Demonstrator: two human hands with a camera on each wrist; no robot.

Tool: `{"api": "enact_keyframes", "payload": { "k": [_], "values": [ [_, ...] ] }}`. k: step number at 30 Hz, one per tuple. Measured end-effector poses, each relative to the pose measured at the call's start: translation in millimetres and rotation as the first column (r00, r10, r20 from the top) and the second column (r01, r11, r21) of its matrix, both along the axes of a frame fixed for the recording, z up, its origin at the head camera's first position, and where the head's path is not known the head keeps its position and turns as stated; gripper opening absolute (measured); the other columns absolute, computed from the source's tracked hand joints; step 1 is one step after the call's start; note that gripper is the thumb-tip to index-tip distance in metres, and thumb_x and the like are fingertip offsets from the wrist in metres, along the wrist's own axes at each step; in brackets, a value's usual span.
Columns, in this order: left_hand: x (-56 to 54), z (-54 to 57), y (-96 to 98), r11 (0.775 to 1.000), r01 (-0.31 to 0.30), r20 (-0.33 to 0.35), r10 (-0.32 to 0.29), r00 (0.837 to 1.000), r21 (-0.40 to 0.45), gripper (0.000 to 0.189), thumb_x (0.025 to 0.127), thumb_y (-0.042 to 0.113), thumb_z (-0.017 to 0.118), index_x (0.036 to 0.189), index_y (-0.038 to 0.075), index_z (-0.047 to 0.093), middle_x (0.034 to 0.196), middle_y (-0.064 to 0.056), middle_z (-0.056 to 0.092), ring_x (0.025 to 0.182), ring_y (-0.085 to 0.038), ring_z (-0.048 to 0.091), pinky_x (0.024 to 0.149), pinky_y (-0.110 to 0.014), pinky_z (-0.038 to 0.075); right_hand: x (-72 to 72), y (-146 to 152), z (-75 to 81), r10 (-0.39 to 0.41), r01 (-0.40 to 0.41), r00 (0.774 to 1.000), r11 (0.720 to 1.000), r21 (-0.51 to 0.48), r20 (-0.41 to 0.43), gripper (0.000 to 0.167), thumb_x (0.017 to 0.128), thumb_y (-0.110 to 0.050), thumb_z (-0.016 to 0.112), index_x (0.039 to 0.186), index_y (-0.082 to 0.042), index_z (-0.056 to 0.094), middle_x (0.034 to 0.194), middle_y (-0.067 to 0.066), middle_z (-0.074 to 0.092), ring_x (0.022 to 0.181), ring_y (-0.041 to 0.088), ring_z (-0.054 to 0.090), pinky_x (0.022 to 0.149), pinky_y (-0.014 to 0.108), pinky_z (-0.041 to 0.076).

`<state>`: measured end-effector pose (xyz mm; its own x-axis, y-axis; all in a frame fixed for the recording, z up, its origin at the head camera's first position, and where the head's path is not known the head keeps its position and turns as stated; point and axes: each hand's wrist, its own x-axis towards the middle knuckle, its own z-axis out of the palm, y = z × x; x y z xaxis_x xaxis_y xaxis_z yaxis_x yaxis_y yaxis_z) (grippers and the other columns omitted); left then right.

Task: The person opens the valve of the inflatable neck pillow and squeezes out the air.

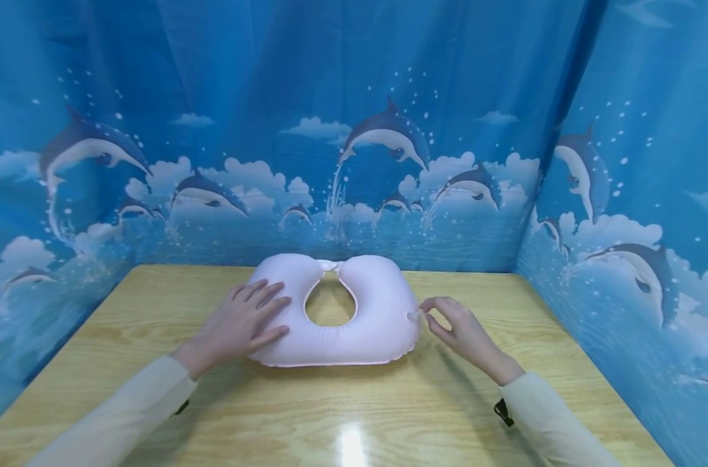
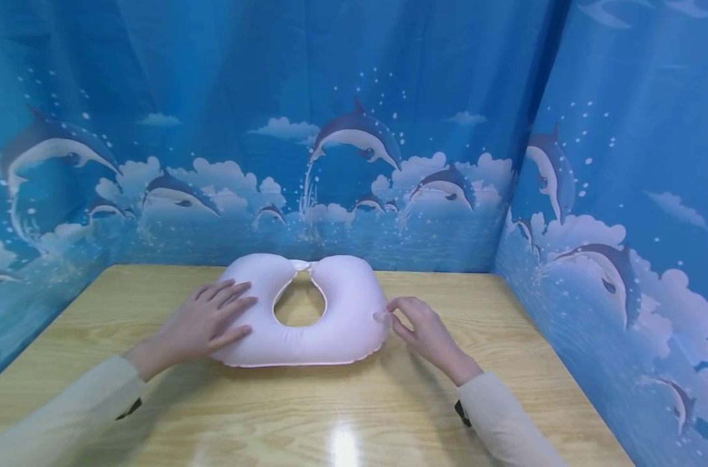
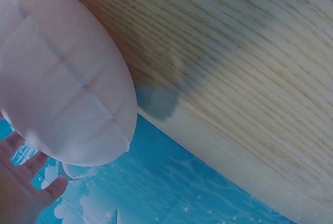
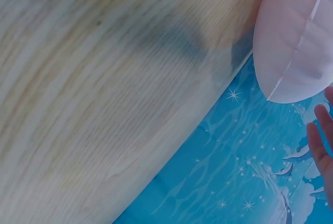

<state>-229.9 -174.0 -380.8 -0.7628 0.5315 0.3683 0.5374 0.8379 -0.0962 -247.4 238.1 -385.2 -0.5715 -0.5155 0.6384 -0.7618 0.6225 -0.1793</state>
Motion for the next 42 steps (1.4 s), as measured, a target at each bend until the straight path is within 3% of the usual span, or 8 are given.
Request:
{"api": "enact_keyframes", "payload": {
  "k": [7, 15, 23, 29, 37, 42],
  "values": [
    [0.8, -0.4, 0.5, 1.0, 0.003, 0.02, -0.002, 1.0, -0.018, 0.059, 0.087, 0.061, 0.041, 0.133, 0.025, 0.047, 0.143, -0.005, 0.04, 0.132, -0.033, 0.034, 0.103, -0.057, 0.03, -1.2, -5.4, -3.9, -0.009, 0.008, 0.999, 1.0, 0.015, 0.049, 0.019, 0.08, -0.008, 0.068, 0.098, -0.009, 0.062, 0.097, 0.001, 0.065, 0.095, 0.019, 0.061, 0.079, 0.037, 0.052],
    [1.2, -1.7, 3.0, 1.0, 0.013, -0.006, -0.013, 1.0, -0.009, 0.056, 0.087, 0.059, 0.044, 0.131, 0.024, 0.05, 0.141, -0.007, 0.043, 0.129, -0.035, 0.037, 0.102, -0.059, 0.031, -0.8, -12.4, -8.0, -0.031, 0.03, 0.997, 0.999, 0.018, 0.065, 0.024, 0.08, -0.014, 0.069, 0.103, -0.01, 0.061, 0.103, 0.001, 0.064, 0.099, 0.018, 0.059, 0.084, 0.037, 0.051],
    [-0.6, -1.4, 9.0, 1.0, 0.005, 0.01, -0.005, 1.0, -0.027, 0.055, 0.087, 0.059, 0.043, 0.131, 0.026, 0.05, 0.139, -0.005, 0.045, 0.129, -0.035, 0.037, 0.105, -0.058, 0.027, -2.3, -13.8, -9.8, -0.04, 0.036, 0.981, 0.999, 0.022, 0.189, 0.037, 0.081, -0.02, 0.069, 0.114, -0.01, 0.058, 0.118, 0.005, 0.056, 0.112, 0.023, 0.053, 0.092, 0.041, 0.048],
    [-0.7, 1.2, 20.9, 0.999, 0.04, 0.003, -0.04, 0.999, -0.025, 0.054, 0.087, 0.058, 0.045, 0.129, 0.025, 0.052, 0.136, -0.004, 0.049, 0.126, -0.033, 0.041, 0.104, -0.058, 0.029, -4.2, -14.1, -12.3, -0.048, 0.042, 0.96, 0.999, 0.027, 0.274, 0.04, 0.082, -0.024, 0.067, 0.119, -0.011, 0.055, 0.123, 0.005, 0.054, 0.117, 0.025, 0.051, 0.096, 0.043, 0.044],
    [-3.1, -0.7, 45.5, 0.992, 0.126, -0.041, -0.125, 0.991, 0.001, 0.049, 0.088, 0.054, 0.046, 0.126, 0.024, 0.054, 0.128, -0.004, 0.054, 0.117, -0.027, 0.048, 0.098, -0.053, 0.037, -6.4, -14.3, -16.8, -0.04, 0.036, 0.955, 0.999, 0.02, 0.294, 0.039, 0.083, -0.024, 0.067, 0.118, -0.01, 0.056, 0.123, 0.005, 0.054, 0.117, 0.026, 0.05, 0.097, 0.043, 0.043],
    [-3.6, -0.8, 64.6, 0.986, 0.164, -0.006, -0.164, 0.986, 0.027, 0.048, 0.09, 0.053, 0.044, 0.127, 0.024, 0.052, 0.129, -0.003, 0.054, 0.118, -0.025, 0.048, 0.098, -0.049, 0.037, -6.2, -15.3, -18.9, -0.044, 0.042, 0.95, 0.999, 0.016, 0.31, 0.039, 0.083, -0.025, 0.066, 0.118, -0.01, 0.056, 0.123, 0.005, 0.054, 0.117, 0.026, 0.051, 0.097, 0.043, 0.044]
  ]
}}
